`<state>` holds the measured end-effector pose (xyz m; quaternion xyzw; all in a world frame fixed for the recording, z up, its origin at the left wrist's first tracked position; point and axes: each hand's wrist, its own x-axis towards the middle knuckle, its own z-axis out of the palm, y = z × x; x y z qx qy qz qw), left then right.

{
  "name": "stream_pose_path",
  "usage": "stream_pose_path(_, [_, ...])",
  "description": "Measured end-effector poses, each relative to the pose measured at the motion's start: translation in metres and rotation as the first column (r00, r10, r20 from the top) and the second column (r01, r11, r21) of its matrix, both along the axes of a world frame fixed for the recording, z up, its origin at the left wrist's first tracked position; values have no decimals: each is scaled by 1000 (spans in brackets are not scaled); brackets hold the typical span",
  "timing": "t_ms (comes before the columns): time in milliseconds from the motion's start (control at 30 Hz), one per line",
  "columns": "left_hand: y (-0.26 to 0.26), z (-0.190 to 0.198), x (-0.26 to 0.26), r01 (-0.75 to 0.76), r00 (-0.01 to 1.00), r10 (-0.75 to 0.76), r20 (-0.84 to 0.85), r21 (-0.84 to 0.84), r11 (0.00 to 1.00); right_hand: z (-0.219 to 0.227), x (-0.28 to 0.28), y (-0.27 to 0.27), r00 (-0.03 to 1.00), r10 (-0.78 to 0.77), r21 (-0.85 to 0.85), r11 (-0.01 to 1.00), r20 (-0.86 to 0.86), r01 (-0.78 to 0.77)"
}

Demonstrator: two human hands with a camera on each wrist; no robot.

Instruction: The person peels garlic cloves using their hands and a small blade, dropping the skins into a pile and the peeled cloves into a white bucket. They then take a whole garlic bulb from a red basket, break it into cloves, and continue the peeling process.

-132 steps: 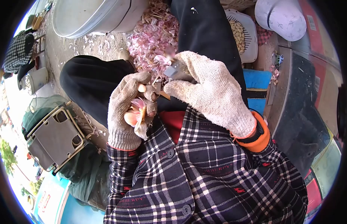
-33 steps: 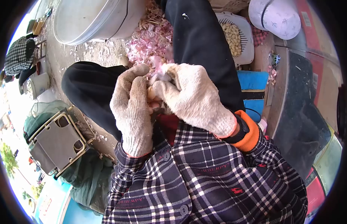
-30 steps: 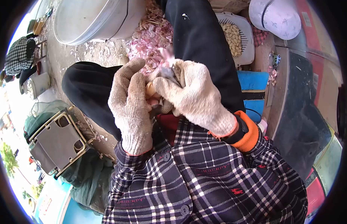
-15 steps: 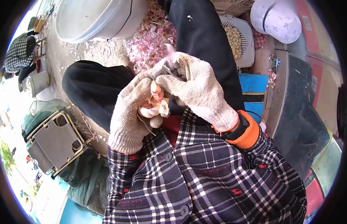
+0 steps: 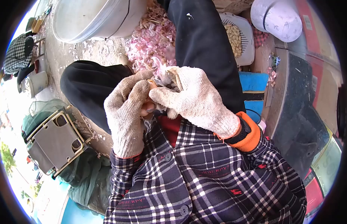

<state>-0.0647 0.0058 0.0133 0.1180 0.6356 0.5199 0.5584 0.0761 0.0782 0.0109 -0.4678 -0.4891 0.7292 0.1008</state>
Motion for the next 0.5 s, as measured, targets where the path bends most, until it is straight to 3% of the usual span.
stream_pose_path(67, [-2,5,0,54,990,-58,-132,-37,998,-2,2,0,1000,6,1,1000,14,-6])
stream_pose_path(133, [-2,4,3,46,987,-47,-155,-13,999,-2,1,0,1000,14,3,1000,25,-14])
stream_pose_path(300, [-3,1,5,7,975,4,-222,47,999,0,-4,0,962,-229,-335,927,-148,169])
stream_pose_path(333, [-5,-3,4,16,976,7,-217,102,995,-4,-5,-2,962,-231,-334,927,-149,171])
stream_pose_path(400, [-6,-4,4,23,977,10,-213,154,988,-16,-5,-5,857,-443,-580,782,-261,228])
stream_pose_path(433, [-5,-3,4,-20,995,39,-96,196,980,-16,-3,-3,857,-443,-579,783,-263,228])
stream_pose_path(500, [-8,-9,-2,-117,979,63,196,276,954,-18,3,2,787,-502,-752,655,-360,74])
